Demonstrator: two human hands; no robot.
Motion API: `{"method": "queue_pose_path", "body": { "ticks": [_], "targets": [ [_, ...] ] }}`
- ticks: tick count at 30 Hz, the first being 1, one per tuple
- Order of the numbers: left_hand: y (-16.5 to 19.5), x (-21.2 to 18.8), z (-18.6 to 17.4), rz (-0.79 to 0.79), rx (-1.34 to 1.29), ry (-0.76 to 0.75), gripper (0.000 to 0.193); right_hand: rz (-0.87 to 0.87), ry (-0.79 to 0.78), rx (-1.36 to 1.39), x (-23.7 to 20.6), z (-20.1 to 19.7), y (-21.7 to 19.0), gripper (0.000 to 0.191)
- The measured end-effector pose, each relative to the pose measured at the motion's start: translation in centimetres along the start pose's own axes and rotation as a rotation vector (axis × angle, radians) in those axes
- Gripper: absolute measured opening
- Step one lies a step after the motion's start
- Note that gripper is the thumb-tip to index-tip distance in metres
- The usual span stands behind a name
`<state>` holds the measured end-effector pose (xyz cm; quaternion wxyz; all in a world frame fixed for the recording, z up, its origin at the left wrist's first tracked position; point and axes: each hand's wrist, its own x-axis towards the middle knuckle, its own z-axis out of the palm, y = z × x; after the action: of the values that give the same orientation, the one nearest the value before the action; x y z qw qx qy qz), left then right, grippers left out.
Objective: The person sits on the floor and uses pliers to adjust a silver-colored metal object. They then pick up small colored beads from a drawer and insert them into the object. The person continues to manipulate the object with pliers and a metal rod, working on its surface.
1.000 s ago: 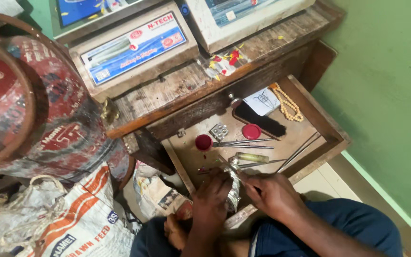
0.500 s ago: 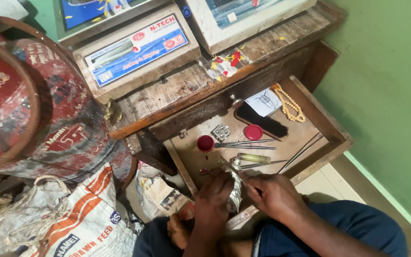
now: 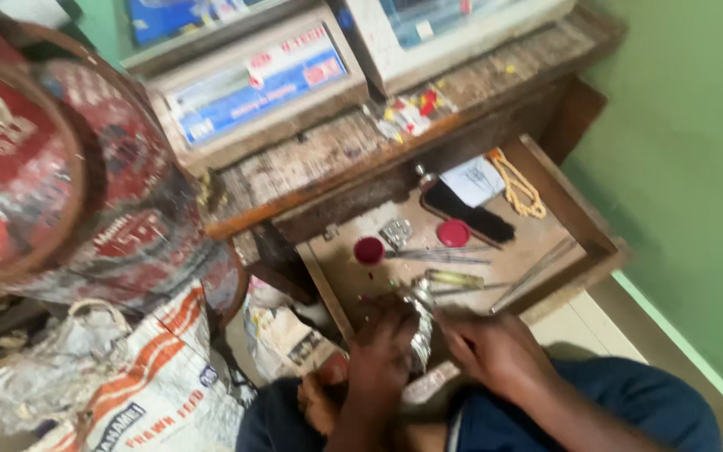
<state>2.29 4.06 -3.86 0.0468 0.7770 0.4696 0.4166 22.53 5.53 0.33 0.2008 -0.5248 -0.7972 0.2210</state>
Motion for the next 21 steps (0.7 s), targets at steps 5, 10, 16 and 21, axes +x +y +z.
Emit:
{"method": "queue_pose_path", "body": {
  "ticks": [5, 10, 16, 21],
  "targets": [
    [0.21, 0.14, -0.21, -0.049, 0.001, -0.090, 0.046, -0.055, 0.108, 0.072, -0.44, 0.61, 0.36, 0.033],
    [0.47, 0.54, -0.60, -0.046, -0.037, -0.050, 0.049, -0.107, 0.128, 0.086, -0.90, 0.78, 0.32, 0.030],
    [0.46, 0.62, -0.72, 0.011, 0.024, -0.059, 0.044, -0.080, 0.095, 0.038, -0.66, 0.28, -0.27, 0.030],
    [0.30, 0.20, -0.53, -0.018, 0.034, -0.057, 0.049, -0.006, 0.065, 0.036, -0.75, 0.52, -0.21, 0.027]
  ]
}}
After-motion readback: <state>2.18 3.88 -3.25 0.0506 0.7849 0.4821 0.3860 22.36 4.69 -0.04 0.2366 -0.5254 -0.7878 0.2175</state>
